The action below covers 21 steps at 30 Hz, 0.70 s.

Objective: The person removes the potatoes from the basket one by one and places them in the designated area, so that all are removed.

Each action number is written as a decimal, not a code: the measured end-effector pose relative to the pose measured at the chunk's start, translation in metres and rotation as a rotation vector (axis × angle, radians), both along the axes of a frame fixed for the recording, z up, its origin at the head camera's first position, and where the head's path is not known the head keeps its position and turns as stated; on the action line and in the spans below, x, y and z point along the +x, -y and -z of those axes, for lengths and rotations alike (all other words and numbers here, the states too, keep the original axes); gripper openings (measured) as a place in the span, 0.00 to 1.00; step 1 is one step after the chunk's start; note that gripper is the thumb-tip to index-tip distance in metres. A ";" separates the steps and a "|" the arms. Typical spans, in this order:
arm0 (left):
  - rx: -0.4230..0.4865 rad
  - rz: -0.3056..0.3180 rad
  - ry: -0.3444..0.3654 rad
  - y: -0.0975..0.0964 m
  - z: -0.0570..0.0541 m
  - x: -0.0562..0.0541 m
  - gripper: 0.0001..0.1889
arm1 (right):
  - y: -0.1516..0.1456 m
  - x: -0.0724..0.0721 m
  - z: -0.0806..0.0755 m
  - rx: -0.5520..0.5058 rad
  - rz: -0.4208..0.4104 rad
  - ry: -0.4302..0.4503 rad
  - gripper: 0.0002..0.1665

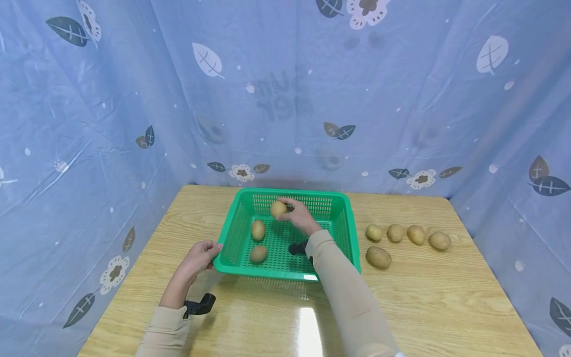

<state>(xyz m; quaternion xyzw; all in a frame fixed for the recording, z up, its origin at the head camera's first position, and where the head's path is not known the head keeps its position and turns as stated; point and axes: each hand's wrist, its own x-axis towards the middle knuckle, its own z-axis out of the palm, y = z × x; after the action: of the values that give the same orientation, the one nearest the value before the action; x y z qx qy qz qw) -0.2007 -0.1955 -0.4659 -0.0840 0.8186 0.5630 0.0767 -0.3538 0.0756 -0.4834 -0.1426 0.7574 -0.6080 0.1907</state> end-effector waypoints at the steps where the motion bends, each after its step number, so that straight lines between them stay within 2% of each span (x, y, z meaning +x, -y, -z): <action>1: -0.005 -0.004 0.005 0.000 0.000 -0.001 0.16 | 0.000 0.001 -0.002 -0.003 0.003 0.002 0.40; 6: -0.022 -0.010 0.015 -0.001 0.002 -0.002 0.17 | -0.001 0.004 -0.009 -0.033 0.001 -0.009 0.40; 13: -0.021 -0.010 0.017 -0.001 0.001 -0.001 0.16 | -0.002 0.011 -0.023 -0.136 0.014 -0.030 0.40; 21: -0.017 -0.006 0.008 -0.002 -0.002 -0.001 0.16 | -0.009 0.024 -0.043 -0.145 0.017 -0.069 0.38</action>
<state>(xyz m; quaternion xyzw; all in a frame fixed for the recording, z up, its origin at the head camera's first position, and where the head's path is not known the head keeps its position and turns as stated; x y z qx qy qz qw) -0.2013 -0.1938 -0.4640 -0.0896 0.8226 0.5561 0.0775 -0.3303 0.0844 -0.4403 -0.1706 0.7186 -0.6577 0.1484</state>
